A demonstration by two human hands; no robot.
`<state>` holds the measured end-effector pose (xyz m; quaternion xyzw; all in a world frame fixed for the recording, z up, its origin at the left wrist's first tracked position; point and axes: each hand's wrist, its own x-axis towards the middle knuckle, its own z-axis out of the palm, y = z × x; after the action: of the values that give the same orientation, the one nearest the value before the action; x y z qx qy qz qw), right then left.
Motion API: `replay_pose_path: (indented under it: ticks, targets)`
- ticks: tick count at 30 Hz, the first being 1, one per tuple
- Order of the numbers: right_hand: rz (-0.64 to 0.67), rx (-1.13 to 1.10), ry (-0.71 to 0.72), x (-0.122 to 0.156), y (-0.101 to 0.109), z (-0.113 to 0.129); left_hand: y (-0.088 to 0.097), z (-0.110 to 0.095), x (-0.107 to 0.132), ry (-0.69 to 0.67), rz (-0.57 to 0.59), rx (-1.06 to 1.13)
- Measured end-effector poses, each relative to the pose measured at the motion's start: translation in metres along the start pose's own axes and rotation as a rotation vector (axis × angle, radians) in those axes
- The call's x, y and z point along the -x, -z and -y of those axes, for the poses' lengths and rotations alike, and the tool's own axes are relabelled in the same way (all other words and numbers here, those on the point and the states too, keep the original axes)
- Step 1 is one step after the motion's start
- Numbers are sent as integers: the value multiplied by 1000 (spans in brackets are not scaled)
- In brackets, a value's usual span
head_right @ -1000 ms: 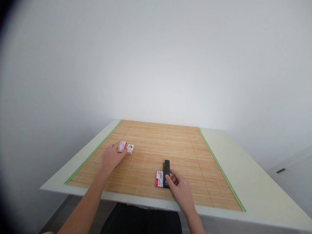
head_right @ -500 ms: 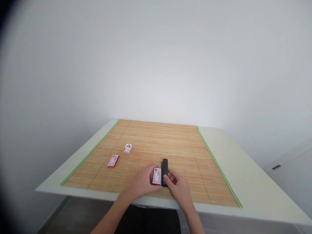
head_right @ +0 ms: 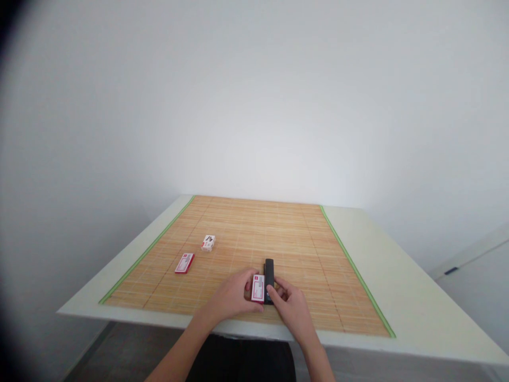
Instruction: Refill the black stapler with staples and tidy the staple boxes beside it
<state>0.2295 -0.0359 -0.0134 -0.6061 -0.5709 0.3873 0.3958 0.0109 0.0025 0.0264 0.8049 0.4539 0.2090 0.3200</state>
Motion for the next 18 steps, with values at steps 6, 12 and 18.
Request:
replay_pose_path:
  ticks: [6, 12, 18]
  targets:
    - [-36, -64, -28, 0, 2, -4, 67, 69, 29, 156, -187, -102]
    - [-60, -40, 12, -1, 0, -1, 153, 162, 63, 271, -264, -253]
    - [-32, -7, 21, -2, 2, -3, 155, 154, 55, 310, -192, -149]
